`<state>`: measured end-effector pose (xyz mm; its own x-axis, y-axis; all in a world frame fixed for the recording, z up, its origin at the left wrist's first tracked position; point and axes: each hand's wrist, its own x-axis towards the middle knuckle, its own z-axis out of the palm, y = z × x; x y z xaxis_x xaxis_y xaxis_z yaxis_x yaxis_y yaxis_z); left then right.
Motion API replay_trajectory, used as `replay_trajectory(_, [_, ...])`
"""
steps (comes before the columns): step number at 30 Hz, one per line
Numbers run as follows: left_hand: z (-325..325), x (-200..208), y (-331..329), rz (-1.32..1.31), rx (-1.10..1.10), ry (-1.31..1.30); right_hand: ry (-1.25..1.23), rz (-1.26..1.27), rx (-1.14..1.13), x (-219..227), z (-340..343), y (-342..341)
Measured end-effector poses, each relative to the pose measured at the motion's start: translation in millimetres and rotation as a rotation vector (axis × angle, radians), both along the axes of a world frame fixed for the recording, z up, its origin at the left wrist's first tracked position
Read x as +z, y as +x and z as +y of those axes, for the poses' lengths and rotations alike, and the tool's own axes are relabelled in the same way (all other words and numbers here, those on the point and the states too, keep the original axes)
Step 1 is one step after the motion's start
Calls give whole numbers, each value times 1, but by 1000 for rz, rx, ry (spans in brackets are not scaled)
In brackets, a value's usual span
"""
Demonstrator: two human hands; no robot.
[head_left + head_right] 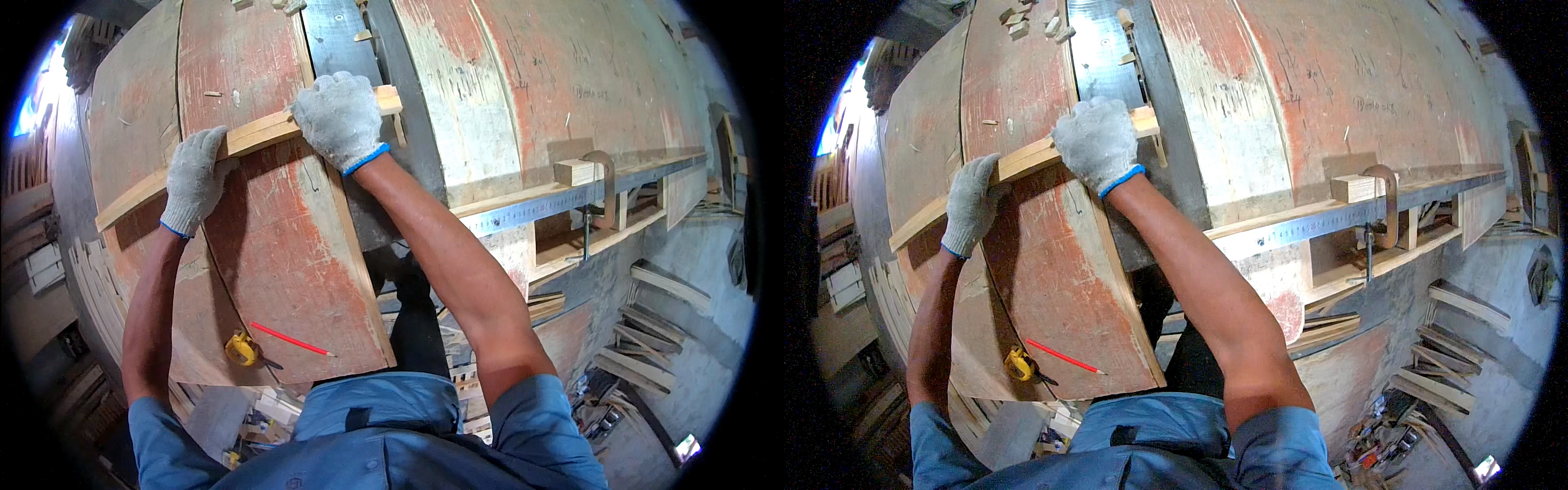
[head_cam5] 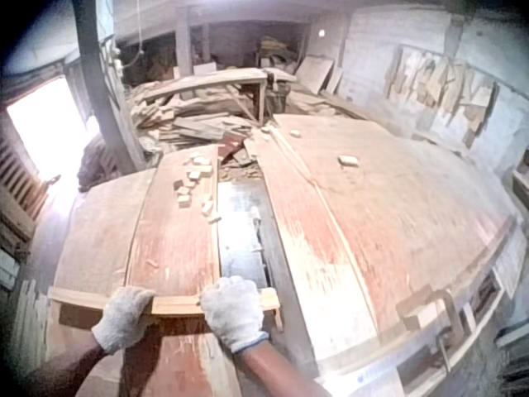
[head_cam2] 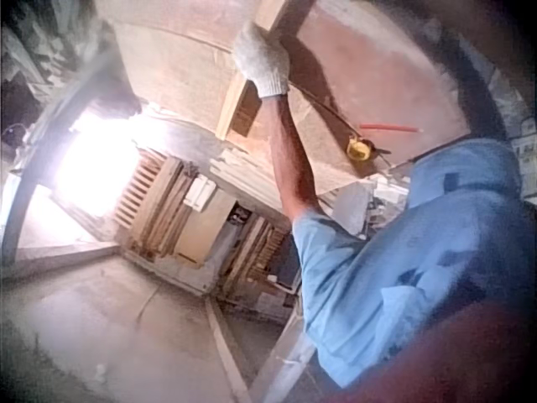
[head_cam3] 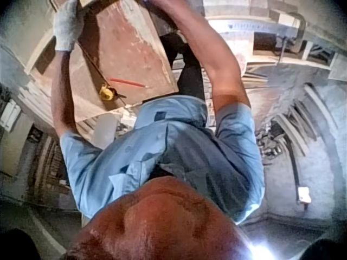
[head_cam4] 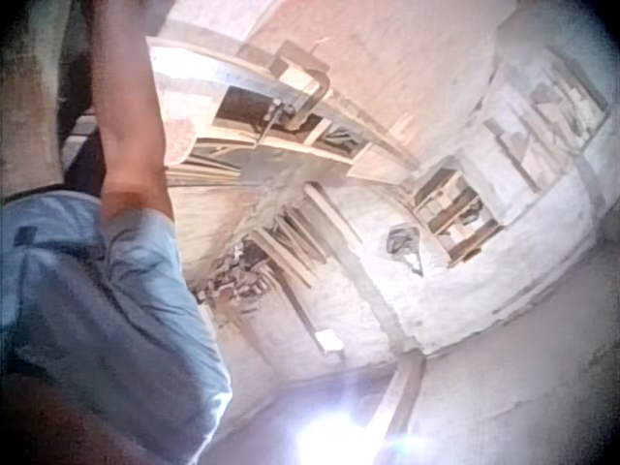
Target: The person assembles a wooden frame by placing slats into a grid structure and securing them with a pneumatic nail gun. They also use a hammer to adjust the wood pieces and ensure a tight fit.
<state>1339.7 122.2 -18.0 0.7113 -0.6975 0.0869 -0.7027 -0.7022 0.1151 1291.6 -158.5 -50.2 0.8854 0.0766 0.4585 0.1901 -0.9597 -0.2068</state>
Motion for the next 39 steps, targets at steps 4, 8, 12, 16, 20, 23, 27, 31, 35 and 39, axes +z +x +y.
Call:
replay_trajectory(4, [-2,-1,-3,-6,-2,-19,44,-46,11,-3,-2,2])
replay_trajectory(8, [-3,-3,-5,30,40,-21,27,-4,20,-3,-1,5])
replay_trajectory(12, [-1,-4,1,9,13,-28,13,-31,13,-6,-3,7])
replay_trajectory(16, [-2,-4,2,8,33,-17,-37,-3,16,-4,-2,9])
replay_trajectory(20, [0,-6,3,4,18,-40,-20,-18,12,-4,-2,12])
replay_trajectory(23, [-2,-3,3,25,28,-31,-72,29,11,-3,-3,14])
replay_trajectory(27, [-2,-5,5,18,51,-35,-65,-2,20,-7,-2,19])
replay_trajectory(31, [-5,-4,10,36,95,-24,-4,-39,35,-8,-4,27])
replay_trajectory(35, [-9,-4,15,11,85,-10,-43,85,0,-1,-3,27])
replay_trajectory(39, [-17,4,2,31,110,-20,-55,119,0,7,-10,18])
